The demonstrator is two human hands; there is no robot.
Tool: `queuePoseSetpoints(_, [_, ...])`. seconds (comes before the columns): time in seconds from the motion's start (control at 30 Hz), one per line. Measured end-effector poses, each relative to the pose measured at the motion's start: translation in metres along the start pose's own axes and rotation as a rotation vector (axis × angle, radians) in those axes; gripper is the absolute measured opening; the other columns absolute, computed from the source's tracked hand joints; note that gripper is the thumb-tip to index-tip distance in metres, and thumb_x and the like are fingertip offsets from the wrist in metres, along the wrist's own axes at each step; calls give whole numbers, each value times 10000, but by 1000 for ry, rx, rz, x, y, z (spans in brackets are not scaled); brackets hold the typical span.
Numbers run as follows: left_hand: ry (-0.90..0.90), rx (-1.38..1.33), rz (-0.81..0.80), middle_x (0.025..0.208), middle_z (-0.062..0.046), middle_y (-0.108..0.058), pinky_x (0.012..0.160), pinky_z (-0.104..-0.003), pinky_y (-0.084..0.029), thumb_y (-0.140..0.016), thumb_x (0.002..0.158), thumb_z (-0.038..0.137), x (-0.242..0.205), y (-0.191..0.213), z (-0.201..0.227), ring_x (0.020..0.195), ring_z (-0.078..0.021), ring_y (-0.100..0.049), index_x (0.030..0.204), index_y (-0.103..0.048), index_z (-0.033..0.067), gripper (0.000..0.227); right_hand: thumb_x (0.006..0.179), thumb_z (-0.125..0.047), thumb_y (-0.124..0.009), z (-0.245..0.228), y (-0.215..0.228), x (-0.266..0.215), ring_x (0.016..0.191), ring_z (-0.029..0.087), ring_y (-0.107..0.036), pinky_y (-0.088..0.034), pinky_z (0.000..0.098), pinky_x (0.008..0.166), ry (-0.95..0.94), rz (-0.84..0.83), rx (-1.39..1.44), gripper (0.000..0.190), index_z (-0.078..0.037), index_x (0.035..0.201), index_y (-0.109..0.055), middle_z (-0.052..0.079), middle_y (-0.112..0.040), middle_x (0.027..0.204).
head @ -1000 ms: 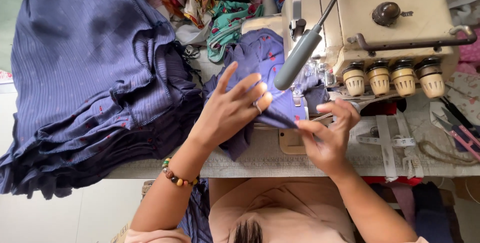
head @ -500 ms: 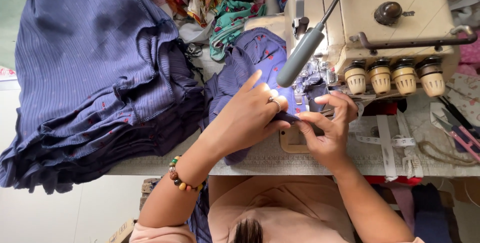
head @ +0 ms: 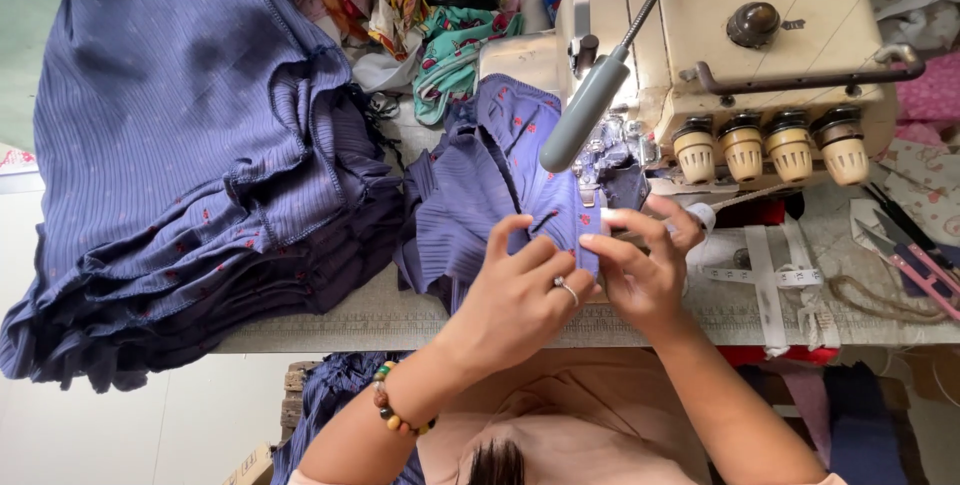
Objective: Using an overlock sewing machine to join fabric pieces together in a garment factory.
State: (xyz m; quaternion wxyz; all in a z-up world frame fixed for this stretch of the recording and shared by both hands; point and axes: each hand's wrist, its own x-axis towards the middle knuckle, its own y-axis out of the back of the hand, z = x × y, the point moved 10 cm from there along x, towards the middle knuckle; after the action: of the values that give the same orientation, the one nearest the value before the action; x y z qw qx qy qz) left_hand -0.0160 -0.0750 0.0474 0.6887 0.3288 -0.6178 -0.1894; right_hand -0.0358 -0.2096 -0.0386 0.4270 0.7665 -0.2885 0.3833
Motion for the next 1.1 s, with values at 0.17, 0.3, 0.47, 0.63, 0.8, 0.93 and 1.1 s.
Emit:
queuePoseSetpoints(0.17, [49,40,103,752,-13,-468,1033,-601,-412,-635,950,155,-2,2,5,795,-186,-535,865,-627,99,103,910,-317,-762,-8,7,-31,1146,252,-555,-369,475,985,145,95,-40,33,-339,908,-787,-115,-751,1018])
queuePoseSetpoints(0.3, [94,124,-23,1017,-20,-568,1070,-673,-306,-690,876,223,-4,-7,-11,994,-224,-519,1062,-635,146,209,899,-165,-718,-19,15,-21,1046,228,-563,-380,444,929,160,113,-18,147,-288,939,-787,-99,-770,1014])
queuePoseSetpoints(0.47, [76,166,-44,1077,-15,-569,1077,-683,-290,-650,863,183,-4,-10,-20,1033,-217,-514,1106,-644,149,245,915,-93,-711,-26,16,-8,1024,217,-539,-372,422,905,168,115,-34,226,-284,1003,-793,-93,-769,1036])
queuePoseSetpoints(0.63, [114,134,-60,1106,-50,-611,1077,-698,-283,-641,925,469,-1,-21,-37,1077,-250,-539,1170,-659,129,419,955,-190,-713,-14,2,9,1195,282,-463,-325,474,1032,65,2,-162,226,-270,1160,-766,-32,-689,1260])
queuePoseSetpoints(0.8, [127,126,-99,1055,-66,-609,1084,-667,-327,-763,814,440,1,-23,-38,1054,-267,-558,1159,-660,101,494,1016,-375,-653,-4,-4,3,1260,332,-380,-229,523,1114,-22,-40,-258,239,-271,1212,-743,38,-572,1296])
queuePoseSetpoints(0.93, [107,138,-112,867,-29,-526,1029,-541,-459,-823,787,324,-7,-31,-28,870,-243,-564,988,-630,108,353,1018,-323,-625,-4,-6,4,1274,329,-360,-197,521,1118,-29,-72,-256,236,-259,1221,-727,39,-539,1289])
queuePoseSetpoints(1.1, [-63,49,-5,888,-77,-514,806,-378,-507,-579,988,45,-4,4,13,808,-258,-554,1151,-650,71,179,901,-277,-674,-20,-7,18,1259,292,-393,-223,474,1088,57,-124,-142,219,-259,1112,-731,-7,-568,1278])
